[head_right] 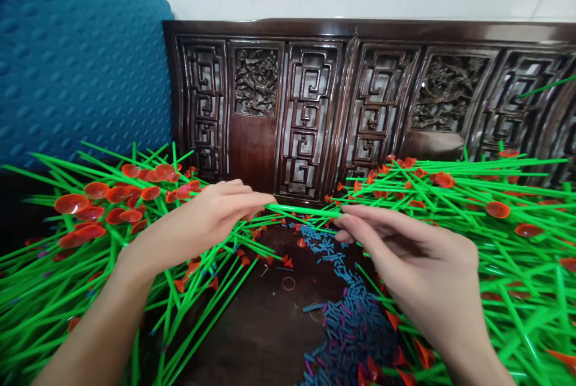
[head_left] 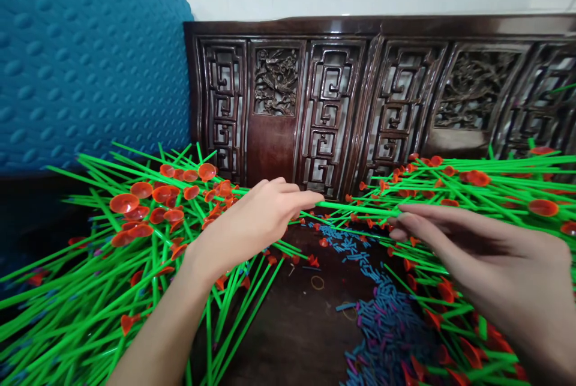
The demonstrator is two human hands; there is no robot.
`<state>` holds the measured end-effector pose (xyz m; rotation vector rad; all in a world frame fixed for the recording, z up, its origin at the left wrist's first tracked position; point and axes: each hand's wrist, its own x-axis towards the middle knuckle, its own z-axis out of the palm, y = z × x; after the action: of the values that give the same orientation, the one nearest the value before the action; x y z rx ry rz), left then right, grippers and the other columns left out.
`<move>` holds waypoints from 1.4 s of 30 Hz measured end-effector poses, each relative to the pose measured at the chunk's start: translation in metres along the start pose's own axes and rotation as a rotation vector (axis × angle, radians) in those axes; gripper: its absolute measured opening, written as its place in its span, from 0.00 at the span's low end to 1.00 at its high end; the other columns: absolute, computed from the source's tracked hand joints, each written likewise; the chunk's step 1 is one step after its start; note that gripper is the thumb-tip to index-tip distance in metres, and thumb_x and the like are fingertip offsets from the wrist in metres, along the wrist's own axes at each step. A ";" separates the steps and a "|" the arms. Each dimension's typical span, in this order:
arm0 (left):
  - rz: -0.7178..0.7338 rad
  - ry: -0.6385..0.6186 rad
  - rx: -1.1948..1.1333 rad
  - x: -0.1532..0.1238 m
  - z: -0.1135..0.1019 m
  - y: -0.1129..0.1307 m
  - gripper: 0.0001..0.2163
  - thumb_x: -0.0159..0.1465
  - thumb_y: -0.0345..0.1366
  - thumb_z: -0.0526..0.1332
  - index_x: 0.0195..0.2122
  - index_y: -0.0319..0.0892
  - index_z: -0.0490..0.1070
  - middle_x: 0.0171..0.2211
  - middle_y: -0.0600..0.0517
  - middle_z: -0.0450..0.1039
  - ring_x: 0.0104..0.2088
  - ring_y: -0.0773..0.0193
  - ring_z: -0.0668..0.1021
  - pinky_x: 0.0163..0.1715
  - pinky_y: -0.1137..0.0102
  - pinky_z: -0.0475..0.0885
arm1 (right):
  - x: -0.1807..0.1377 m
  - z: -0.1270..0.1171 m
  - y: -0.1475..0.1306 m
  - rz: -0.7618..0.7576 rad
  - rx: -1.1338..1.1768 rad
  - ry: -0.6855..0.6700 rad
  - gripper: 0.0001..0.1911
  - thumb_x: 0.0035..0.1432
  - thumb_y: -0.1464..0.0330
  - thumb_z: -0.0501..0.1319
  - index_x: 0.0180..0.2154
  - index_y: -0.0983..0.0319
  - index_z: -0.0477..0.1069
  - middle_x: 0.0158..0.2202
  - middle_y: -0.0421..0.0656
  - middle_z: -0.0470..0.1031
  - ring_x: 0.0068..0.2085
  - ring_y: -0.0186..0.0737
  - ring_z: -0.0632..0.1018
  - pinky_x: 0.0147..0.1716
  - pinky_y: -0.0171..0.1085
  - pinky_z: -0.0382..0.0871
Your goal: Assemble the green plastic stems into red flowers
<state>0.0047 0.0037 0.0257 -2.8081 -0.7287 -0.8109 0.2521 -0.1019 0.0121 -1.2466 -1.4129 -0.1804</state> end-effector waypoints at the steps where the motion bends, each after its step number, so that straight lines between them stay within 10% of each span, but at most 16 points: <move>1: 0.006 0.006 -0.019 0.000 -0.001 0.001 0.21 0.68 0.23 0.53 0.59 0.48 0.68 0.48 0.51 0.76 0.46 0.60 0.76 0.46 0.63 0.73 | 0.000 -0.001 -0.001 0.015 0.017 0.008 0.06 0.53 0.62 0.69 0.33 0.56 0.83 0.28 0.38 0.83 0.27 0.43 0.84 0.31 0.36 0.83; 10: 0.007 0.031 -0.096 0.001 -0.005 0.011 0.21 0.68 0.23 0.54 0.59 0.46 0.69 0.46 0.51 0.77 0.44 0.63 0.78 0.43 0.67 0.74 | 0.004 -0.003 -0.004 0.215 0.165 0.022 0.10 0.48 0.60 0.71 0.31 0.59 0.82 0.25 0.43 0.82 0.24 0.42 0.82 0.30 0.35 0.82; 19: 0.013 0.081 0.015 0.000 -0.009 0.013 0.19 0.68 0.24 0.54 0.57 0.45 0.72 0.42 0.50 0.78 0.38 0.62 0.80 0.36 0.68 0.74 | -0.003 0.005 -0.009 0.001 -0.168 0.105 0.08 0.54 0.61 0.67 0.32 0.58 0.82 0.28 0.39 0.83 0.26 0.41 0.83 0.27 0.34 0.80; 42: 0.110 0.225 -0.025 0.000 -0.013 0.009 0.16 0.69 0.24 0.54 0.51 0.43 0.76 0.38 0.51 0.77 0.35 0.66 0.77 0.35 0.69 0.73 | -0.002 0.002 -0.002 0.089 0.111 0.027 0.05 0.48 0.65 0.71 0.30 0.57 0.83 0.27 0.40 0.83 0.25 0.44 0.83 0.32 0.39 0.84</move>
<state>0.0036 -0.0075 0.0368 -2.6892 -0.5269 -1.0988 0.2485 -0.1024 0.0113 -1.2084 -1.3242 -0.0568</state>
